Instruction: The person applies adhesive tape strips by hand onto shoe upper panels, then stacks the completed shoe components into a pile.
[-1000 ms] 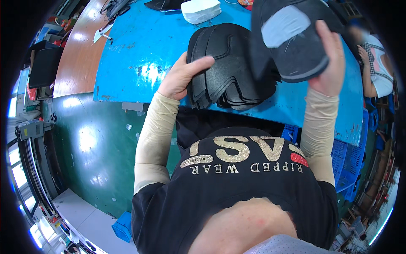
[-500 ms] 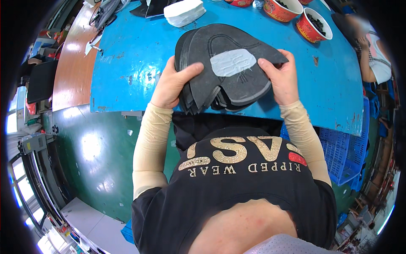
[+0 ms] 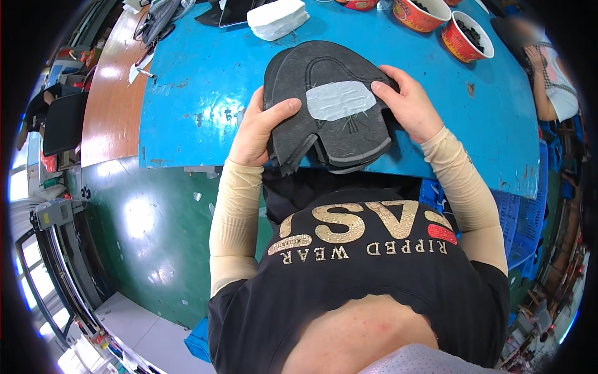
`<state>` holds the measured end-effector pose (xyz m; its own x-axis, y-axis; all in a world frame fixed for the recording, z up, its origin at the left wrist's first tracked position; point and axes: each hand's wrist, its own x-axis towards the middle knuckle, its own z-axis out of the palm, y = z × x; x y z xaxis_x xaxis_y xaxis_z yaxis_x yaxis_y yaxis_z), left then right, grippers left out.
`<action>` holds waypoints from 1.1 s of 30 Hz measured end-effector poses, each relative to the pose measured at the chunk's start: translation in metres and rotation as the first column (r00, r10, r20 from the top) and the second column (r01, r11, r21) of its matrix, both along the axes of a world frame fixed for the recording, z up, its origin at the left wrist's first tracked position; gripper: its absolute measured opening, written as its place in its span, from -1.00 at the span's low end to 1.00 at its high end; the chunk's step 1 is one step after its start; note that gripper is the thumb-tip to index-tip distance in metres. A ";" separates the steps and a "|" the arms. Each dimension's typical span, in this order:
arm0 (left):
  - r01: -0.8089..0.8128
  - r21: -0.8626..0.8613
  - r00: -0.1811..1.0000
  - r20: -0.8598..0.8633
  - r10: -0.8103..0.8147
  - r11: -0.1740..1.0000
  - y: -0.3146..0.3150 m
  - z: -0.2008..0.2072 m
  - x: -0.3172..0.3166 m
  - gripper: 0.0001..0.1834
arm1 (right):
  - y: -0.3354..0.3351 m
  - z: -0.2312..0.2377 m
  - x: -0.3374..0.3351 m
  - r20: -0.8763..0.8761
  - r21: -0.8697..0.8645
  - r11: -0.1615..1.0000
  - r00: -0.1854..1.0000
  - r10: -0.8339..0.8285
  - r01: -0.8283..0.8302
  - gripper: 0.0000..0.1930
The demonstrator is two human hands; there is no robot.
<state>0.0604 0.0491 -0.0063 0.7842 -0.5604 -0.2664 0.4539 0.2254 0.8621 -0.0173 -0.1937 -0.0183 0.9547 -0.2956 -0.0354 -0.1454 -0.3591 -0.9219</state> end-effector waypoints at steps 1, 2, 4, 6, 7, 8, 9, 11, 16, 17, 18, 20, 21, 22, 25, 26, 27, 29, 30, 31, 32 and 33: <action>0.031 0.003 0.999 -0.027 -0.031 1.000 0.002 0.001 0.001 -0.43 | 0.002 -0.004 -0.002 0.043 -0.070 0.997 0.999 -0.017 0.020 -0.40; 0.033 0.004 0.999 -0.029 -0.033 0.999 0.004 0.001 0.002 -0.43 | 0.011 -0.003 -0.008 0.018 -0.184 0.982 0.999 -0.034 0.037 -0.41; 0.064 -0.008 0.998 -0.019 -0.064 0.998 0.007 0.002 0.003 -0.37 | -0.003 0.005 0.000 -0.044 -0.048 0.997 0.998 0.050 -0.052 -0.40; 0.056 -0.023 0.992 0.119 -0.053 0.998 0.006 0.002 0.001 -0.34 | -0.019 0.021 0.005 -0.110 0.025 0.997 0.991 0.080 -0.078 -0.34; 0.048 -0.042 0.967 0.253 -0.036 0.998 0.003 0.003 0.000 -0.31 | -0.029 0.020 0.006 -0.105 0.020 0.997 0.992 0.075 -0.073 -0.34; 0.055 -0.009 0.933 0.357 -0.048 0.998 0.002 0.011 -0.003 -0.24 | -0.038 0.020 0.004 0.035 0.089 0.981 0.985 0.171 -0.174 -0.31; 0.055 -0.020 0.931 0.361 -0.044 0.998 -0.001 0.018 -0.003 -0.24 | -0.045 0.022 0.001 0.179 0.142 0.949 0.950 0.255 -0.282 -0.28; 0.093 0.031 0.712 0.696 -0.088 0.995 -0.012 0.026 0.002 -0.21 | -0.057 0.038 0.000 0.208 0.275 0.850 0.891 0.404 -0.450 -0.30; 0.110 0.185 0.405 0.889 -0.214 0.977 -0.031 0.046 0.018 -0.20 | -0.061 0.052 -0.006 0.359 0.131 0.950 0.907 0.221 -0.283 -0.37; 0.107 0.181 0.404 0.890 -0.209 0.978 -0.033 0.044 0.021 -0.20 | -0.061 0.043 -0.007 0.385 0.199 0.946 0.908 0.164 -0.255 -0.39; 0.056 0.273 0.437 0.858 -0.269 0.960 -0.038 0.037 0.028 -0.22 | -0.063 0.033 -0.003 0.386 0.100 0.973 0.909 0.155 -0.209 -0.42; -0.061 0.332 0.447 0.852 -0.272 0.941 -0.046 0.027 0.034 -0.25 | -0.057 0.021 0.001 0.364 0.134 0.978 0.926 0.103 -0.162 -0.43; -0.065 0.333 0.442 0.855 -0.272 0.941 -0.048 0.026 0.035 -0.25 | -0.054 0.020 0.005 0.374 0.159 0.977 0.924 0.074 -0.142 -0.44; -0.098 0.312 0.423 0.872 -0.244 0.945 -0.050 0.026 0.035 -0.24 | -0.054 0.022 0.008 0.381 0.160 0.976 0.922 0.074 -0.144 -0.44; -0.102 0.296 0.429 0.874 -0.227 0.950 -0.051 0.032 0.031 -0.24 | -0.055 0.026 0.010 0.399 0.116 0.985 0.914 0.072 -0.129 -0.37; -0.081 0.292 0.451 0.863 -0.226 0.953 -0.053 0.035 0.031 -0.24 | -0.055 0.024 0.013 0.421 0.087 0.984 0.901 0.105 -0.156 -0.32; -0.086 0.293 0.447 0.865 -0.226 0.952 -0.055 0.032 0.032 -0.24 | -0.056 0.023 0.015 0.442 0.058 0.982 0.886 0.137 -0.181 -0.27; -0.191 0.256 0.347 0.921 -0.179 0.947 -0.059 0.024 0.032 -0.23 | -0.051 0.020 0.012 0.444 -0.074 0.991 0.886 0.133 -0.111 -0.20; -0.165 0.237 0.400 0.903 -0.155 0.957 -0.060 0.028 0.031 -0.26 | -0.050 0.020 0.011 0.444 -0.019 0.991 0.887 0.127 -0.132 -0.19; -0.162 0.242 0.400 0.902 -0.161 0.957 -0.059 0.026 0.032 -0.26 | -0.050 0.019 0.010 0.443 0.036 0.988 0.888 0.121 -0.152 -0.18; -0.134 0.231 0.430 0.890 -0.153 0.964 -0.060 0.022 0.035 -0.30 | -0.051 0.019 0.008 0.448 0.023 0.981 0.879 0.163 -0.194 -0.21; -0.107 0.218 0.460 0.876 -0.146 0.970 -0.059 0.019 0.037 -0.33 | -0.052 0.020 0.008 0.448 0.024 0.981 0.880 0.160 -0.191 -0.21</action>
